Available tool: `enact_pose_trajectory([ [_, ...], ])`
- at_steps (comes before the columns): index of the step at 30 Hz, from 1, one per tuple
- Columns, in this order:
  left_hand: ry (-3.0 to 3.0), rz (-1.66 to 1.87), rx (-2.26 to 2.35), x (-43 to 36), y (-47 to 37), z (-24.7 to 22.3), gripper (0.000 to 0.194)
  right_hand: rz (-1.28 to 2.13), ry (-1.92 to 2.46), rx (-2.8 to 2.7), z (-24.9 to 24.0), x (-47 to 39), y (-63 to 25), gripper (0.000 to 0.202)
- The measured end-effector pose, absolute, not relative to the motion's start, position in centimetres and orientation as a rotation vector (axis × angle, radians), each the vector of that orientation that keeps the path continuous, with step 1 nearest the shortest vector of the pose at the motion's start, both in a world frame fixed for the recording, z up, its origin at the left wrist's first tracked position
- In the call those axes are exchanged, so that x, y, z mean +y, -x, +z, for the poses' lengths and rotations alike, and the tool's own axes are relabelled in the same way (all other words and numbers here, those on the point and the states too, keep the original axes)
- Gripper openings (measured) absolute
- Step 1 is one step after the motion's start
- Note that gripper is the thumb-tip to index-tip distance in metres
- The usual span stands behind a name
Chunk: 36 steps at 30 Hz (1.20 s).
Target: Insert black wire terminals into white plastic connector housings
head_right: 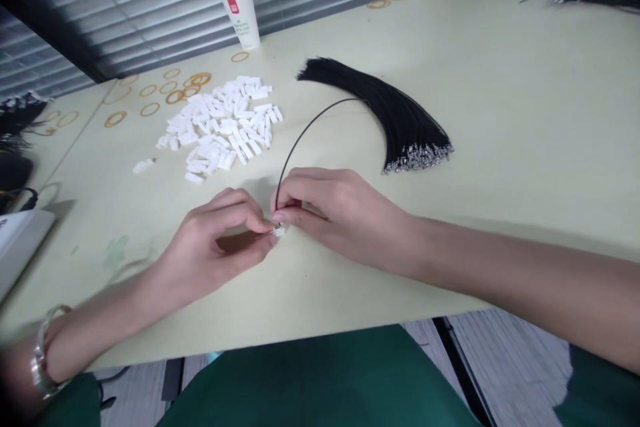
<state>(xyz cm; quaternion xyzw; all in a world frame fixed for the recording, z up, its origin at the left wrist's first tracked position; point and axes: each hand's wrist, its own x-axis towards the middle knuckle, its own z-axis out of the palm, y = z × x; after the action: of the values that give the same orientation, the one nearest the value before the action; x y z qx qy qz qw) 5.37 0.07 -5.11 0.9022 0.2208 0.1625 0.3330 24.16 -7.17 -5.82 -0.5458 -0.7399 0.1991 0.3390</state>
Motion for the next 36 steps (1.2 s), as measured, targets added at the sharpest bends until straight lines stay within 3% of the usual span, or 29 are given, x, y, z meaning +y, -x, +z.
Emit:
enact_pose_trajectory([
  [13,-2.363,0.454,0.565,0.16,-5.38,-5.35,0.004,0.549,1.236,-2.080,-5.80,-7.30,-24.41,0.015],
  [36,-2.341,0.428,0.573,0.13,-5.18,-5.41,0.007,0.729,1.475,-1.910,-5.62,-7.40,-23.70,0.012],
])
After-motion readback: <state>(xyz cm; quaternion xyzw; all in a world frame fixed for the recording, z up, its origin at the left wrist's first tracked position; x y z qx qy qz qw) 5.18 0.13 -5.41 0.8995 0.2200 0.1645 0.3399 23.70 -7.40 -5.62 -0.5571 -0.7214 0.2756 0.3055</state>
